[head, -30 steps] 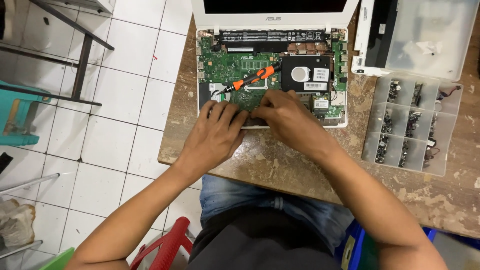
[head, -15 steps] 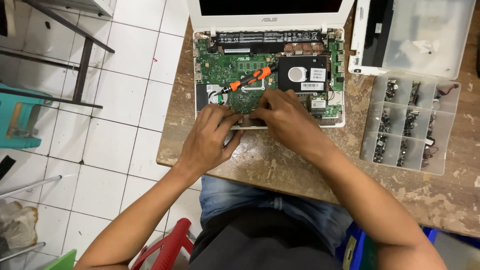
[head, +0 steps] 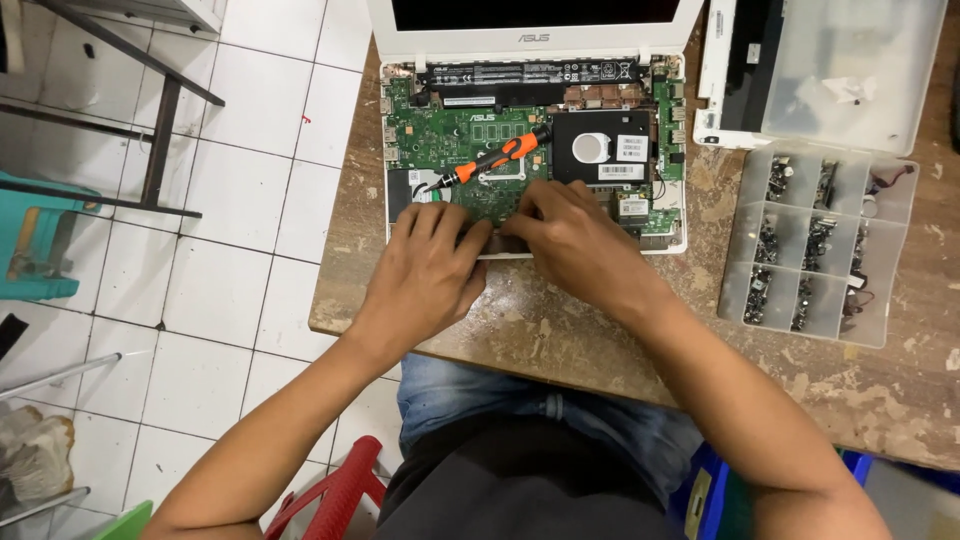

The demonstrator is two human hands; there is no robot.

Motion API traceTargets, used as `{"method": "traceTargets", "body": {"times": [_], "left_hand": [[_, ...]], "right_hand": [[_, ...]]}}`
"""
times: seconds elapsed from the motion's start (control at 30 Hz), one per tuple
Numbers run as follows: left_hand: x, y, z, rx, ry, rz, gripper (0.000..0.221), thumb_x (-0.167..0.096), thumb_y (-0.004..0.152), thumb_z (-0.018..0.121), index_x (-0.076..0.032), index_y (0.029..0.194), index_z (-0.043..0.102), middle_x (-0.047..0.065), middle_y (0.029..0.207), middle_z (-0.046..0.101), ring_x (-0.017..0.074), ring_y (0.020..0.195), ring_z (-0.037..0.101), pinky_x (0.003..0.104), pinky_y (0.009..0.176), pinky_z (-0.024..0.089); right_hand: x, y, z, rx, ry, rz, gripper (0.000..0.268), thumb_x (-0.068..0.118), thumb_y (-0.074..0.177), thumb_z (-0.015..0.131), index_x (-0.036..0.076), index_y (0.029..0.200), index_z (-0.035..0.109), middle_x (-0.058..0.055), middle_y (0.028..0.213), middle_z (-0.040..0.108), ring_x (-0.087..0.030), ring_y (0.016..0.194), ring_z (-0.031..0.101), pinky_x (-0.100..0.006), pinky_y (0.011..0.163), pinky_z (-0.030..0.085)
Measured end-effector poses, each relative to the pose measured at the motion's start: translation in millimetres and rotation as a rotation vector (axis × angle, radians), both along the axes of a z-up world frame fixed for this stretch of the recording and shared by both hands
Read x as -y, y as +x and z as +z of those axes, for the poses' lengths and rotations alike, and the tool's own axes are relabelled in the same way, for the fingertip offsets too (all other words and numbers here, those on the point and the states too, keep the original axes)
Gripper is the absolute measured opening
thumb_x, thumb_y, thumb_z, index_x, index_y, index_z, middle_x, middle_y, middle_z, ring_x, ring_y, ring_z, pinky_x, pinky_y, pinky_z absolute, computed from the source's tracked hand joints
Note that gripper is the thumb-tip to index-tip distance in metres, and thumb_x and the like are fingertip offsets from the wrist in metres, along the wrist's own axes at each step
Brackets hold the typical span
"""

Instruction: Disassembling internal components of a laptop using a screwdriver at a repair bench.

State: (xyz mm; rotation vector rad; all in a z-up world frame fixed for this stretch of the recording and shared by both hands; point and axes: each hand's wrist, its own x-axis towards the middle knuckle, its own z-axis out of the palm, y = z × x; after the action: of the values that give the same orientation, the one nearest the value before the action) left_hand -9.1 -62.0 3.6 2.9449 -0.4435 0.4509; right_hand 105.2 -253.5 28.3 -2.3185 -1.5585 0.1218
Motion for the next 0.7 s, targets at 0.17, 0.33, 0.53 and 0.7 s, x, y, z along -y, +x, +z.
{"method": "traceTargets", "body": {"times": [0.17,0.33,0.53,0.7], "left_hand": [[-4,5,-1,-0.025,0.021,-0.044,0.033,-0.031,0.087,0.073,-0.009,0.111,0.072,0.009,0.098,0.062,0.0301,0.104,0.061,0.046,0.098,0.048],[-12,2,-18,0.051,-0.217,-0.103,0.029,-0.021,0.084,0.082,-0.004,0.106,0.073,0.012,0.093,0.061,0.0342,0.103,0.063,0.048,0.094,0.051],[-6,-11,-20,0.208,-0.252,-0.067,0.024,-0.019,0.093,0.078,-0.004,0.112,0.073,0.01,0.102,0.066,0.0299,0.113,0.065,0.045,0.108,0.05],[-5,-16,-21,0.289,-0.346,-0.025,0.02,-0.013,0.091,0.079,-0.003,0.107,0.074,0.012,0.111,0.075,0.031,0.114,0.07,0.045,0.108,0.052]], "right_hand": [[2,1,2,-0.019,0.017,0.018,0.025,-0.008,0.088,0.064,0.009,0.097,0.08,-0.013,0.089,0.067,-0.025,0.081,0.068,-0.034,0.074,0.051],[-2,-1,-1,-0.036,0.078,0.016,0.027,-0.01,0.087,0.064,0.009,0.095,0.08,-0.012,0.089,0.065,-0.024,0.077,0.065,-0.034,0.071,0.05],[-2,-3,-12,-0.074,0.068,-0.006,0.024,-0.006,0.09,0.063,0.01,0.096,0.08,-0.012,0.09,0.065,-0.022,0.077,0.064,-0.034,0.071,0.051],[-2,0,-22,-0.084,0.102,0.01,0.023,-0.007,0.089,0.063,0.009,0.092,0.079,-0.011,0.088,0.065,-0.022,0.074,0.064,-0.033,0.068,0.05]]}}
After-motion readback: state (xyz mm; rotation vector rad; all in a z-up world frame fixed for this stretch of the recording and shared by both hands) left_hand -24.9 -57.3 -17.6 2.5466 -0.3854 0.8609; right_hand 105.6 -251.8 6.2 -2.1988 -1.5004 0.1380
